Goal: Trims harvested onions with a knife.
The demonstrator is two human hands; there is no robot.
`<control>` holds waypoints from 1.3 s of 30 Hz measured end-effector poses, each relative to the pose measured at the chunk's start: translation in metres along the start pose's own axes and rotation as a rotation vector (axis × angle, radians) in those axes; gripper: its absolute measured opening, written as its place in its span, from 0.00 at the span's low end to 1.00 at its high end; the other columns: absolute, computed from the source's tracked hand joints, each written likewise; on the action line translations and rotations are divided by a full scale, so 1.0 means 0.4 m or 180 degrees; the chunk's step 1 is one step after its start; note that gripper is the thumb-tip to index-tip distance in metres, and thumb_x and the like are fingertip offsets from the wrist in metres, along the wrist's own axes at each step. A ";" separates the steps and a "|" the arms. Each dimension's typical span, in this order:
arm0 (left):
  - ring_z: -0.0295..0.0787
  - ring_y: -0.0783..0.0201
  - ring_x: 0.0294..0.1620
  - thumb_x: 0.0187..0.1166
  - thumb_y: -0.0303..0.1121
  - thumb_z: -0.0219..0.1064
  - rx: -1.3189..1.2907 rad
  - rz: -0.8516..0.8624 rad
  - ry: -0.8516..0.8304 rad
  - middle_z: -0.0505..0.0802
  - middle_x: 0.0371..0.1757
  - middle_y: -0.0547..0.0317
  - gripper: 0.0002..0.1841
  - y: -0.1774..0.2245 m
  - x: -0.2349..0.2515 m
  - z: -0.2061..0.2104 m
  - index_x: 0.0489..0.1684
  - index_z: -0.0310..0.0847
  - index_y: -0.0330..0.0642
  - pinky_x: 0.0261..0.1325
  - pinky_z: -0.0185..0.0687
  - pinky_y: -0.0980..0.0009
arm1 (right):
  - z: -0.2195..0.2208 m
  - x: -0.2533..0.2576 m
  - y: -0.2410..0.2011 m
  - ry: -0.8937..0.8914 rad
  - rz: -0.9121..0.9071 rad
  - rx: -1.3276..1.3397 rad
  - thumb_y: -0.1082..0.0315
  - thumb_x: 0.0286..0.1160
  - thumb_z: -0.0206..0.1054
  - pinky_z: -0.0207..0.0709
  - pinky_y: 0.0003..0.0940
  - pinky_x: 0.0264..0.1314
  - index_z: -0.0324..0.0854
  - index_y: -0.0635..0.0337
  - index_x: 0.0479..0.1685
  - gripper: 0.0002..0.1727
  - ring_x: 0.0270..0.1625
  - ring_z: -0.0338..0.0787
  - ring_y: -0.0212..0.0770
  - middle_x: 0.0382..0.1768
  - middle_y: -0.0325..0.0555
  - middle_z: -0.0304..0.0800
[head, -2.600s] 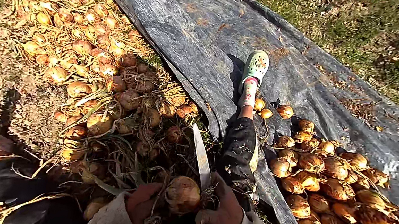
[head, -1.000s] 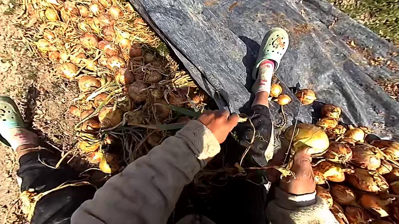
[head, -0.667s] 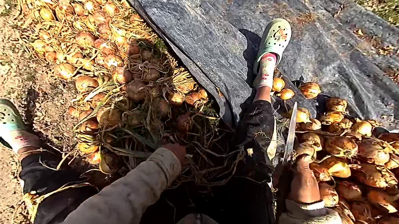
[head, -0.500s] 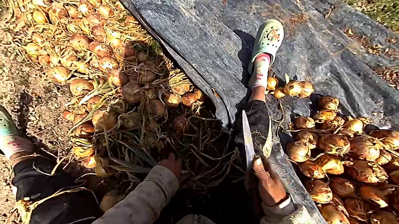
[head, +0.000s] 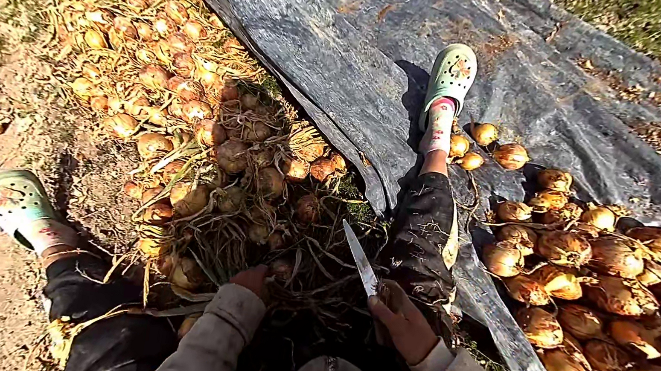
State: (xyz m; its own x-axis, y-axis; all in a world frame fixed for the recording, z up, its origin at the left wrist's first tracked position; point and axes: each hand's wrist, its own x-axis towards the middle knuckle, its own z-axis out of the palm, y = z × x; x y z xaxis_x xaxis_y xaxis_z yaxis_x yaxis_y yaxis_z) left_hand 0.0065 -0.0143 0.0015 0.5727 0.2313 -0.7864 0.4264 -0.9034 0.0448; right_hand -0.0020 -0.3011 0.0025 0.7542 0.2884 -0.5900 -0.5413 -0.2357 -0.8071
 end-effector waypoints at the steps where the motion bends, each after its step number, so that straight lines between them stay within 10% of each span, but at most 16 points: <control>1: 0.78 0.36 0.79 0.88 0.35 0.59 -0.0319 0.0045 0.0175 0.83 0.75 0.32 0.25 -0.003 0.001 -0.005 0.83 0.71 0.38 0.81 0.68 0.39 | 0.005 0.003 0.001 -0.0042 0.0027 0.0006 0.56 0.82 0.63 0.79 0.31 0.29 0.60 0.65 0.79 0.33 0.22 0.79 0.32 0.30 0.40 0.79; 6: 0.82 0.46 0.73 0.89 0.33 0.61 -0.2399 0.0588 0.1215 0.87 0.70 0.36 0.19 0.036 -0.034 -0.010 0.72 0.78 0.31 0.80 0.71 0.50 | 0.012 0.020 0.006 -0.0121 0.0165 0.0051 0.56 0.83 0.63 0.79 0.31 0.28 0.59 0.65 0.79 0.32 0.22 0.79 0.33 0.32 0.42 0.79; 11: 0.87 0.69 0.48 0.78 0.21 0.66 -0.3877 0.1393 0.1436 0.90 0.48 0.50 0.14 0.136 -0.105 0.023 0.59 0.80 0.26 0.57 0.83 0.71 | 0.022 0.037 0.002 -0.0207 0.0169 0.0196 0.52 0.76 0.69 0.79 0.31 0.29 0.59 0.66 0.79 0.39 0.22 0.80 0.32 0.30 0.40 0.80; 16: 0.91 0.69 0.50 0.73 0.26 0.62 -0.2827 0.2241 0.1348 0.96 0.47 0.49 0.13 0.193 -0.117 0.118 0.47 0.91 0.30 0.59 0.85 0.70 | 0.046 0.054 0.001 -0.0155 0.0052 0.1084 0.54 0.67 0.73 0.83 0.28 0.29 0.69 0.66 0.65 0.32 0.24 0.83 0.30 0.31 0.38 0.84; 27: 0.89 0.65 0.45 0.88 0.35 0.54 -0.2290 0.2120 0.0717 0.94 0.44 0.45 0.19 0.213 -0.122 0.124 0.59 0.85 0.28 0.56 0.82 0.67 | 0.058 0.047 0.015 0.0249 0.0057 0.1415 0.67 0.64 0.78 0.81 0.26 0.26 0.75 0.67 0.55 0.23 0.20 0.81 0.31 0.27 0.41 0.84; 35: 0.92 0.41 0.60 0.85 0.27 0.58 -0.1111 0.2565 0.0822 0.94 0.53 0.32 0.15 0.245 -0.120 0.102 0.56 0.87 0.23 0.71 0.81 0.49 | 0.042 0.017 0.015 0.0460 0.0127 0.1361 0.69 0.79 0.68 0.75 0.24 0.19 0.76 0.67 0.53 0.12 0.14 0.75 0.29 0.20 0.39 0.81; 39: 0.84 0.39 0.72 0.82 0.21 0.58 -0.0697 0.2893 0.0617 0.90 0.64 0.32 0.16 0.355 -0.120 0.035 0.63 0.84 0.25 0.79 0.74 0.48 | -0.016 0.013 0.023 0.1279 -0.0803 0.1200 0.65 0.74 0.66 0.74 0.22 0.18 0.79 0.63 0.48 0.12 0.14 0.75 0.24 0.17 0.31 0.80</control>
State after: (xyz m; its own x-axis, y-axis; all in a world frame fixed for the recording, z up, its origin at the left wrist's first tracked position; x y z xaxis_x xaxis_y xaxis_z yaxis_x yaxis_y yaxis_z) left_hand 0.0297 -0.1589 0.0369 0.8472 -0.4521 -0.2791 -0.1285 -0.6840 0.7181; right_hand -0.0007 -0.3077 -0.0077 0.9181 -0.0978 -0.3842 -0.3664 0.1606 -0.9165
